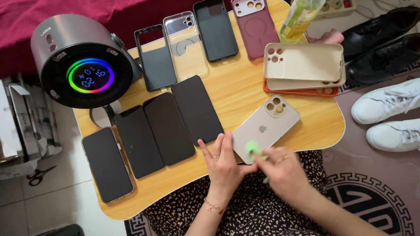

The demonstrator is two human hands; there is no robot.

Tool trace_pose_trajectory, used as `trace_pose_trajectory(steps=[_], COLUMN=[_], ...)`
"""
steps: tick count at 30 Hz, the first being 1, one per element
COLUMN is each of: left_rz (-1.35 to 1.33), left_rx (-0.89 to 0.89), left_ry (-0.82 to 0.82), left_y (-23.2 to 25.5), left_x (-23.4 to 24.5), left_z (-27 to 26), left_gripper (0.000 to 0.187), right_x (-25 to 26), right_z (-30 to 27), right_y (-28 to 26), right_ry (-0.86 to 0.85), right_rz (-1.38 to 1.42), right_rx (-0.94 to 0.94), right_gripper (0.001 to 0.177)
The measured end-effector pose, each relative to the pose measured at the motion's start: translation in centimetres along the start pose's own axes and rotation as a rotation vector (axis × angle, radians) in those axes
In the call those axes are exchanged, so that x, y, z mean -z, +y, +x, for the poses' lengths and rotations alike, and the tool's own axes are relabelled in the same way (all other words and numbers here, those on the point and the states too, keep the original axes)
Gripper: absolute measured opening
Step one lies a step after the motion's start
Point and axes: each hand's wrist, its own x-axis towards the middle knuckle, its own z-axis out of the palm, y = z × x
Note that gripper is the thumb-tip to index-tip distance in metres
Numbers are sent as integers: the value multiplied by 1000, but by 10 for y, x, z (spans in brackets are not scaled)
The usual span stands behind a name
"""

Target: The person wipes multiple smartphones and phone cases on a low table using a green microfiber cloth and a spray bottle. They handle each device one at a time, wiping the back and front surfaces, then place them back on the table.

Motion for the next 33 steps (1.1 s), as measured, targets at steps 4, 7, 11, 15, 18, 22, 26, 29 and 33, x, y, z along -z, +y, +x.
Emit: trace_pose_trajectory(steps=[4,7,11,15,18,22,26,29,33], left_rz=[-30,-28,-33,-50,-52,33,-5,-20,-49], left_rx=[10,3,8,18,13,-43,-30,-23,2], left_ry=[-21,11,30,28,27,11,17,35,27], left_y=[-1,-1,-1,-1,-1,-2,-2,-2,-1], left_x=[1,0,-1,1,1,1,1,1,3], left_z=[-1,1,0,1,2,-1,-1,1,1], left_gripper=[108,104,102,102,102,103,103,102,102], right_x=[7,14,27,24,10,-6,0,14,24], right_z=[1,11,20,23,25,13,17,23,14], right_y=[-5,21,65,67,39,-10,5,45,71], right_ry=[26,-82,-8,197,-94,42,60,-120,28], right_rz=[12,60,-148,-422,-249,-87,-102,-132,-351], right_rx=[98,-3,-195,-151,-268,86,109,-130,-247], right_gripper=[51,44,30,35,21,36,38,38,47])
